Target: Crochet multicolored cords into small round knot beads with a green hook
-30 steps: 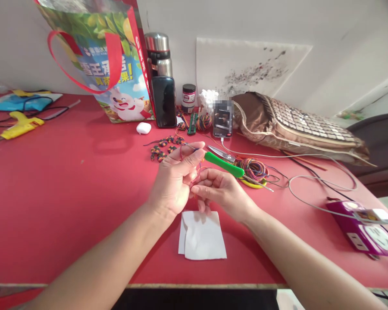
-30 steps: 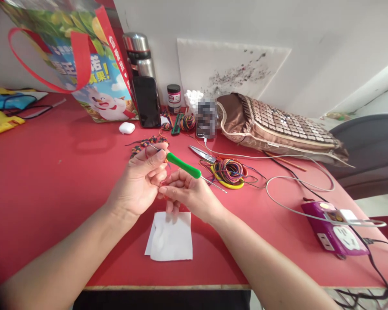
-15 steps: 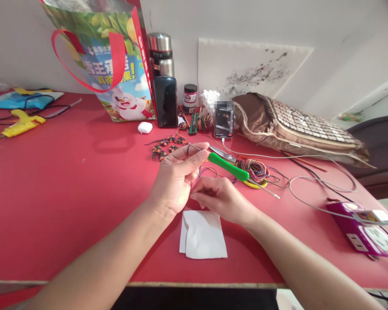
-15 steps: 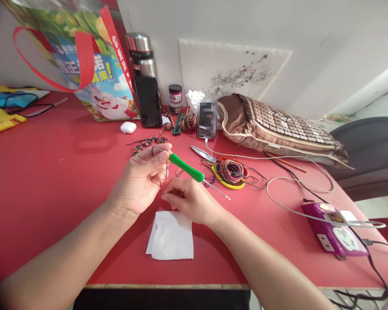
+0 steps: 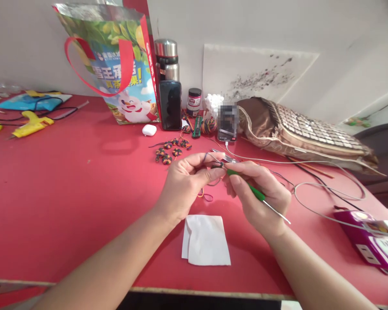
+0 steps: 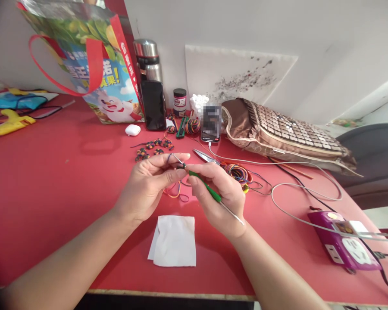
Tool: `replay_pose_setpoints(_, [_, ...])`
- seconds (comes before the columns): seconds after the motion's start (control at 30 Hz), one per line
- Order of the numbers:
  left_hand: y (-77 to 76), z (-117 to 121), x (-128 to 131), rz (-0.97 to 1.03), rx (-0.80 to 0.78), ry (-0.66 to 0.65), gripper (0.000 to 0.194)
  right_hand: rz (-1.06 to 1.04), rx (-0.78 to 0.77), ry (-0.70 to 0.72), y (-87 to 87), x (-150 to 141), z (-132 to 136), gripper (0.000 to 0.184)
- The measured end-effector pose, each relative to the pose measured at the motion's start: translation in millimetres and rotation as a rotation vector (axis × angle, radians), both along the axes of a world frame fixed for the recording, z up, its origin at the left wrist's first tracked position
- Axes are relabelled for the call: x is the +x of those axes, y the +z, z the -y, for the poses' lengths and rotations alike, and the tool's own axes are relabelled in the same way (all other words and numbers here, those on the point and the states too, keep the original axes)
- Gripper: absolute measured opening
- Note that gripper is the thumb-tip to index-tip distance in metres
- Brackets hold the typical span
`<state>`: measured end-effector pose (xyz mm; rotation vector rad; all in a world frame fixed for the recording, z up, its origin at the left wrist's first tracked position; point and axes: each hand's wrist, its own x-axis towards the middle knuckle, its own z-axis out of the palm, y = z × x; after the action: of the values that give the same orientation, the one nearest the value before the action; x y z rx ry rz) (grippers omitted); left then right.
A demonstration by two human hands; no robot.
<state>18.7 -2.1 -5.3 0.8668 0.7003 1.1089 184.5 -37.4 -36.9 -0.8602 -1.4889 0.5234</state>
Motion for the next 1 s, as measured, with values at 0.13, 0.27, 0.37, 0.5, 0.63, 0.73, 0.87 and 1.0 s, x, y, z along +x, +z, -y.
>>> replay_pose_setpoints(0.13, [-1.1,-2,-3,-0.098,0.037,0.011,0.028,-0.264,-0.119,0.093,-0.1,-3,-5,0.016])
replay_pose_setpoints(0.27, [1.4,-2,-6,-0.111,0.032,-0.008,0.031,-0.481,-0.335,0.214,3.4,-2,-11,0.011])
replay_pose_setpoints(0.37, [4.6,-1,-6,-0.109,0.031,-0.005,0.031,-0.583,-0.475,0.265,5.9,0,-16,0.019])
replay_pose_setpoints(0.5, [6.2,-1,-5,-0.087,0.052,-0.021,0.028,-0.603,-0.548,0.28,3.5,4,-21,0.025])
replay_pose_setpoints(0.63, [5.2,-1,-5,-0.075,0.052,-0.031,0.028,-0.572,-0.567,0.305,-1.0,5,-23,0.026])
replay_pose_setpoints(0.73, [4.4,-1,-5,-0.075,0.033,-0.023,0.029,-0.593,-0.56,0.308,-1.0,4,-23,0.024])
replay_pose_setpoints(0.87, [3.1,-1,-6,-0.127,0.018,0.02,0.029,-0.636,-0.548,0.291,3.2,3,-21,0.023])
replay_pose_setpoints(1.0, [2.3,-3,-7,-0.154,0.028,-0.018,0.03,-0.609,-0.56,0.309,6.0,7,-21,0.03])
